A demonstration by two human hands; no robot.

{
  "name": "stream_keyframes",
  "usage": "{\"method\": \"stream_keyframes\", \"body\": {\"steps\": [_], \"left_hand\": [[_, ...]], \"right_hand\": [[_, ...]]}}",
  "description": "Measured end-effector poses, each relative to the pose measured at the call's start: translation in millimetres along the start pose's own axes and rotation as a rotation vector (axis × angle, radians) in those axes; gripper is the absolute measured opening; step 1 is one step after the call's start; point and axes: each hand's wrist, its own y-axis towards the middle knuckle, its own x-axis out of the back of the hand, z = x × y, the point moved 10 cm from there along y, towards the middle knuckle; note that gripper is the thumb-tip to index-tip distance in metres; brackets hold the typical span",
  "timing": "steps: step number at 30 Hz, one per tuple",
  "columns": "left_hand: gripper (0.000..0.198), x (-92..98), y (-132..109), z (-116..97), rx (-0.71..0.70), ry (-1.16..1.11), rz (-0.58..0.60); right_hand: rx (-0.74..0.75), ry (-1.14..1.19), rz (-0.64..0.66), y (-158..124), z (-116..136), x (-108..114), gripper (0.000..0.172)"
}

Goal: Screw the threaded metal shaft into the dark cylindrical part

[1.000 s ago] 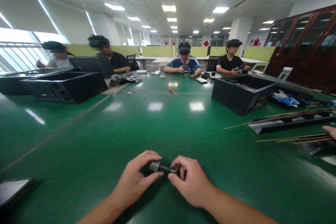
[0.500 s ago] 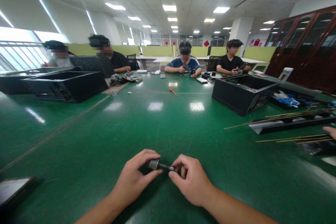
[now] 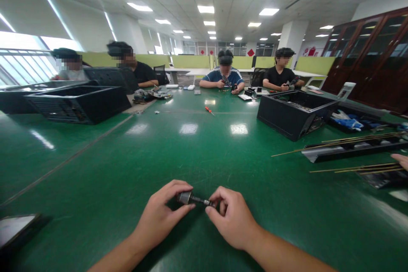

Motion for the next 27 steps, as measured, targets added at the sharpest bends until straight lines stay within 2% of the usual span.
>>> {"method": "stream_keyframes", "body": {"steps": [12,17,22,25,27], "left_hand": [[0.031,3.1,2,-1,0.019,0.016,0.007],[0.027,17.8,5,-1,-0.009,0.107,-0.059],[0.032,39.4,5,39,0.229,0.067,-0.207],[0.044,43.4,4,65,0.338,-0.075,-0.278],[0.049,44.7,4,78,0.395,-0.097,-0.277]], "right_hand": [[0.004,0.016,-0.012,0,-3,1,0.005],[-0.014,0.032,0.008,-1,0,0,0.005],[0.002,0.026,0.032,-2,3,-4,0.005],[0.006,0.031,0.035,-2,4,-5,0.005],[0.013,0.040,0.038,-2,5,-6,0.005]]}}
